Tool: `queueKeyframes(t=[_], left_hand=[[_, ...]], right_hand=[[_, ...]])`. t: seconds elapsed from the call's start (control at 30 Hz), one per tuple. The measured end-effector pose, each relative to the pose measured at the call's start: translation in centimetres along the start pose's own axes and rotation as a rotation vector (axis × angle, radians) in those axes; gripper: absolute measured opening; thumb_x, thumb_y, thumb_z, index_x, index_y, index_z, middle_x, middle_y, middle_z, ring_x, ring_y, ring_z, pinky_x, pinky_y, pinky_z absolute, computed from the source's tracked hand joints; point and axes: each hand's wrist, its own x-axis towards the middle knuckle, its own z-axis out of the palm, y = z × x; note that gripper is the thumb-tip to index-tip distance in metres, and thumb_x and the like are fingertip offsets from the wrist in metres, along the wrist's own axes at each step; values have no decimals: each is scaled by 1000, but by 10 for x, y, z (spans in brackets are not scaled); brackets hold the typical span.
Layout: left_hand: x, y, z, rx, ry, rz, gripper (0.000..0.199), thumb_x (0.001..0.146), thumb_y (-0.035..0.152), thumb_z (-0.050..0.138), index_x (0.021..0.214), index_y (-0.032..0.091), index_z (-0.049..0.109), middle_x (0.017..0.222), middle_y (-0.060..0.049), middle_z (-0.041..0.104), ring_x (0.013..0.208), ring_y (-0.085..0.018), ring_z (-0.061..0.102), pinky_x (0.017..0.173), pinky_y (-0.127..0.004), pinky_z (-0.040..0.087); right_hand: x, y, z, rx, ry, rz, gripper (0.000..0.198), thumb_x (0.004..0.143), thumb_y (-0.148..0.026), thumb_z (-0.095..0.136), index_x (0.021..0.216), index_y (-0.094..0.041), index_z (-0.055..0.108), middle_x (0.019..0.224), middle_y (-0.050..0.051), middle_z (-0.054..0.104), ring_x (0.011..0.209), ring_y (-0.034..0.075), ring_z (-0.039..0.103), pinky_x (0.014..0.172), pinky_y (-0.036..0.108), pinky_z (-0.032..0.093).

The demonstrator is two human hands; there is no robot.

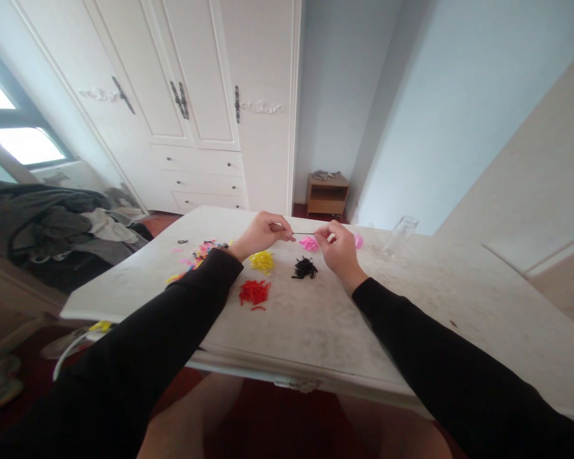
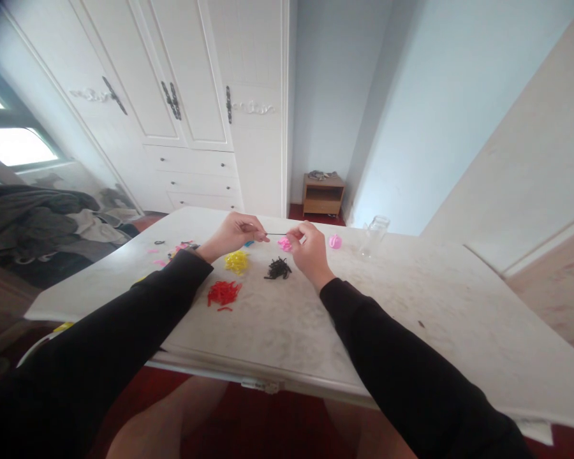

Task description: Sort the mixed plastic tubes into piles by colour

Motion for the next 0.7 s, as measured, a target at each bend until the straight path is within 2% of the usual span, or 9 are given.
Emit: queueKeyframes(t=[0.1, 0.17, 0.33, 0.43, 0.5, 0.6, 0.7], left_hand=[[2, -2, -9, -3, 176, 23, 27, 72, 35, 84, 71, 13, 68, 70, -7, 74, 78, -24, 78, 71, -31, 63], [3, -4, -9, 4, 212, 20, 28, 73, 37, 84, 71, 13, 68, 69, -7, 73, 77, -24, 78, 70, -31, 63], [2, -4, 3, 22, 6, -36, 36, 69, 44, 88, 74, 12, 71, 71, -10, 75, 76, -25, 78, 69, -32, 64], [1, -3, 2, -2, 17, -55, 41, 67, 46, 90, 82, 12, 74, 77, -12, 77, 80, -27, 78, 71, -32, 64], [2, -2, -2, -31, 28, -65, 43, 65, 44, 92, 87, 12, 74, 79, -12, 77, 82, -27, 79, 73, -33, 65], [1, -2, -5, -89, 4, -63, 41, 66, 39, 92, 90, 12, 74, 83, -11, 78, 86, -27, 79, 79, -35, 64], [0, -3, -4, -138, -55, -66, 36, 68, 34, 90, 92, 12, 74, 86, -11, 78, 88, -26, 78, 82, -36, 63]], right_hand=[[5, 7, -4, 10, 172, 113, 7, 81, -22, 60, 74, -21, 60, 78, 2, 64, 76, 19, 58, 72, 34, 45], [5, 7, -3, 22, 173, 127, 6, 81, -23, 60, 74, -21, 60, 78, 2, 64, 77, 19, 58, 72, 34, 45], [-2, 1, 4, 68, -28, 47, 7, 80, -24, 60, 74, -21, 61, 78, 1, 61, 76, 17, 57, 67, 30, 43], [-2, 4, 1, 132, -99, 86, 6, 78, -24, 62, 73, -20, 63, 75, 1, 63, 73, 16, 58, 66, 29, 42], [-3, 5, -2, 186, -199, 94, 5, 75, -22, 64, 71, -20, 64, 73, 1, 65, 71, 16, 58, 65, 29, 42], [-4, 4, -4, 217, -348, 29, 4, 70, -18, 64, 67, -19, 67, 73, 1, 66, 70, 15, 58, 65, 28, 42], [-6, 0, -3, 208, -437, -24, 8, 67, -13, 62, 65, -19, 68, 73, 1, 65, 72, 15, 58, 68, 29, 44]])
